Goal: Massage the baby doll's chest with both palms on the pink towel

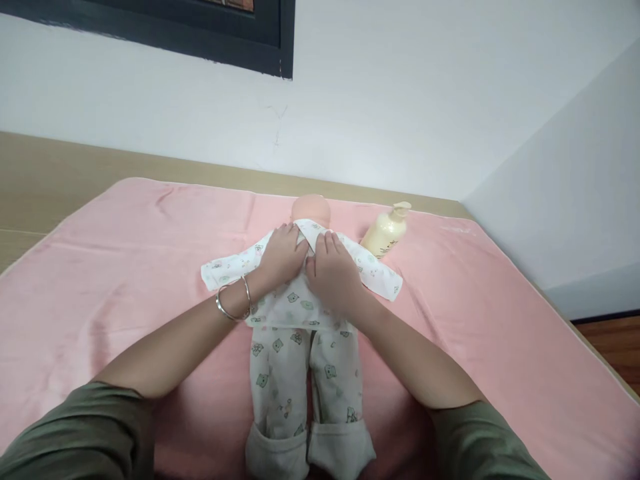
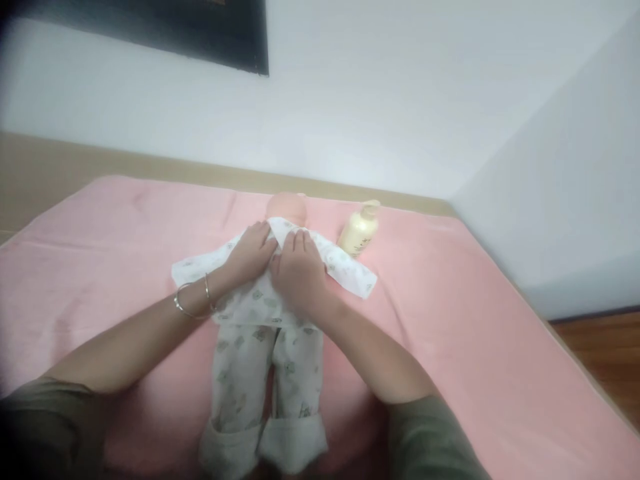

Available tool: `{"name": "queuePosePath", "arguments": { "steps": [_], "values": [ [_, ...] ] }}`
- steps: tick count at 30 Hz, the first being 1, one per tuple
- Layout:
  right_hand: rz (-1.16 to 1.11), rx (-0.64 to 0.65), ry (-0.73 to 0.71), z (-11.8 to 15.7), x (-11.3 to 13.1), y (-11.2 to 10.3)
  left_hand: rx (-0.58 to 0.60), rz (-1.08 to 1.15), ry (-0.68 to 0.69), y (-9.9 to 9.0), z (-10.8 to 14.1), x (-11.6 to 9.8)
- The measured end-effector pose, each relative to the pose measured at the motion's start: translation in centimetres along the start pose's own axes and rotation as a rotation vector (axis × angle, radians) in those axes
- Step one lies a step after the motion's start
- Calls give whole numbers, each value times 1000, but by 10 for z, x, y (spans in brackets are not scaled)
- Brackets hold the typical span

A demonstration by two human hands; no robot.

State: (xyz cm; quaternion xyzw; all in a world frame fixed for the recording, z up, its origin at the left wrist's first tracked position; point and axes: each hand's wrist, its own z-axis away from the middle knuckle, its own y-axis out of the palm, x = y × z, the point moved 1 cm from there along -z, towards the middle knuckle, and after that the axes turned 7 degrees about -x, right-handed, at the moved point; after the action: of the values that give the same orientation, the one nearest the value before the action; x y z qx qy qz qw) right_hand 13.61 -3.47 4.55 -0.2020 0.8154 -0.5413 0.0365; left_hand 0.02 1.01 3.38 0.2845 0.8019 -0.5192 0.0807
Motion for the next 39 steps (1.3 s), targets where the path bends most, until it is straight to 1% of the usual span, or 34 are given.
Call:
{"name": "queuePosePath", "arguments": {
  "steps": [2, 4, 6, 8, 10, 11, 13, 17, 20, 22, 24, 26, 28, 31, 34, 39],
  "values": [
    [-7, -2, -17, 7, 7, 0, 0, 21, -78, 0, -6, 5],
    [-42, 3, -29, 4, 5, 2, -30, -15, -88, 1, -4, 4],
    [-85, 18, -25, -7, -5, 4, -67, -88, -22, 0, 4, -3],
    [-119, 35, 19, -21, -19, 6, -98, -133, 69, -2, 13, -12],
    [-138, 47, 81, -32, -31, 7, -107, -128, 130, -6, 21, -20],
    [-140, 49, 102, -36, -35, 8, -100, -112, 134, -8, 22, -22],
    [-124, 48, 108, -39, -39, 8, -66, -69, 114, -10, 22, -22],
    [-46, 50, 84, -32, -34, 6, -17, -1, -24, -6, 10, -10],
    [4, 64, 72, -23, -24, 0, -33, 27, -126, 2, 4, -1],
    [36, 51, 51, -16, -15, -4, -72, 43, -157, 6, 4, 3],
    [59, 21, 23, -9, -8, -6, -110, 54, -163, 8, 6, 3],
    [47, -3, 4, -7, -5, -5, -125, 58, -171, 9, 8, 3],
    [-2, -12, 25, -11, -10, -2, -123, 59, -176, 9, 9, 2],
    [-82, 4, 102, -23, -26, 5, -124, 46, -162, 9, 9, 2],
    [-108, 23, 142, -33, -37, 10, -133, 38, -147, 9, 8, 2],
    [-92, 5, 114, -32, -37, 12, -125, 38, -162, 10, 9, 3]
  ]
}}
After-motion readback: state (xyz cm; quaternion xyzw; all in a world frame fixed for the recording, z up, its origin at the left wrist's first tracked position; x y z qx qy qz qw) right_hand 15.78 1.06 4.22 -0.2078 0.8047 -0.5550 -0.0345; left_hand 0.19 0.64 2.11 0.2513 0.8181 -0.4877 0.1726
